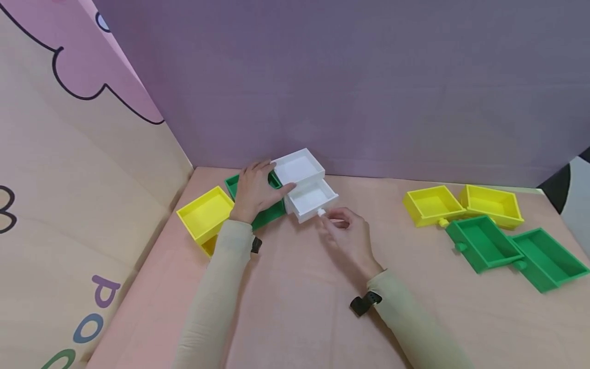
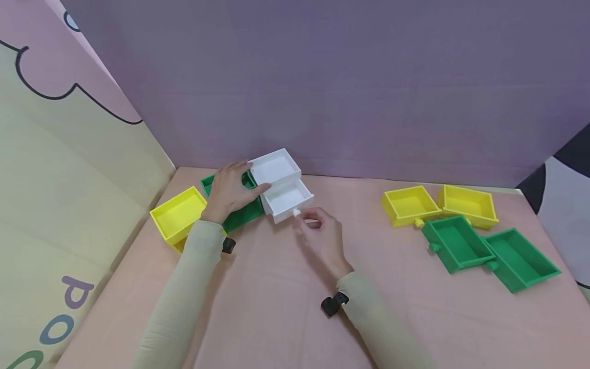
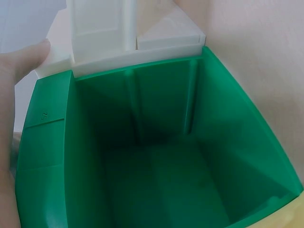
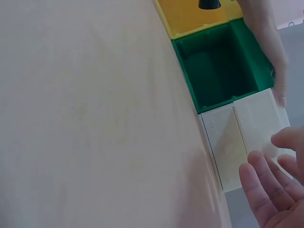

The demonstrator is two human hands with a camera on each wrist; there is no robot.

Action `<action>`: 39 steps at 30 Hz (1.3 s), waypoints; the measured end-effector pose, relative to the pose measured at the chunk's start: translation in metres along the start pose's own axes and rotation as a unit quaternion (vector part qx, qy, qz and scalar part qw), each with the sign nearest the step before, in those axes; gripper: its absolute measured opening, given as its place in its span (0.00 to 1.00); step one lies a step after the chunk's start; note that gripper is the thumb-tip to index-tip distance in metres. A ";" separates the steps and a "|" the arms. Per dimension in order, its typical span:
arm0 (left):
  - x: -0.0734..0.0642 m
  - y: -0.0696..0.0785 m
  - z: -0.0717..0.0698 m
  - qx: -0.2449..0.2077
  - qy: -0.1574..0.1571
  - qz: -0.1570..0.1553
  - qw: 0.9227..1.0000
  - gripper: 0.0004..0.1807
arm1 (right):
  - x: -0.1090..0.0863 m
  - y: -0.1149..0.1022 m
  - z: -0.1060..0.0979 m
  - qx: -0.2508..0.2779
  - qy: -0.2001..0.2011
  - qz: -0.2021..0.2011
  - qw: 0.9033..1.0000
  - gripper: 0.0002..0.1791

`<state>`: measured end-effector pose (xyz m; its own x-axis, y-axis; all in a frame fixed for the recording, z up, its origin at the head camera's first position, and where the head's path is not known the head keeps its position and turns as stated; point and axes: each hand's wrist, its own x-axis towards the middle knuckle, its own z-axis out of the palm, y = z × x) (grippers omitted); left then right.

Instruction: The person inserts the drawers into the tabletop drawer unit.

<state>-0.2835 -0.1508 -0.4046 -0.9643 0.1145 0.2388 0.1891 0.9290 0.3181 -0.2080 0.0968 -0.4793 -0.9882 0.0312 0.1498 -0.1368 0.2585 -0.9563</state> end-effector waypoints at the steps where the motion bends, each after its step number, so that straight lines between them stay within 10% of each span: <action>1: 0.000 0.000 0.000 0.001 -0.002 0.000 1.000 0.50 | 0.001 0.000 0.001 -0.001 0.001 -0.002 1.000 0.13; 39: 0.002 0.001 0.000 0.010 -0.011 -0.004 1.000 0.51 | 0.020 -0.007 0.019 0.021 0.019 -0.002 1.000 0.11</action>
<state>-0.2850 -0.1495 -0.4039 -0.9697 0.1151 0.2153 0.1779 0.9370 0.3005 -0.2278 0.0769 -0.4745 -0.9846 0.0671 0.1616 -0.1437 0.2174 -0.9655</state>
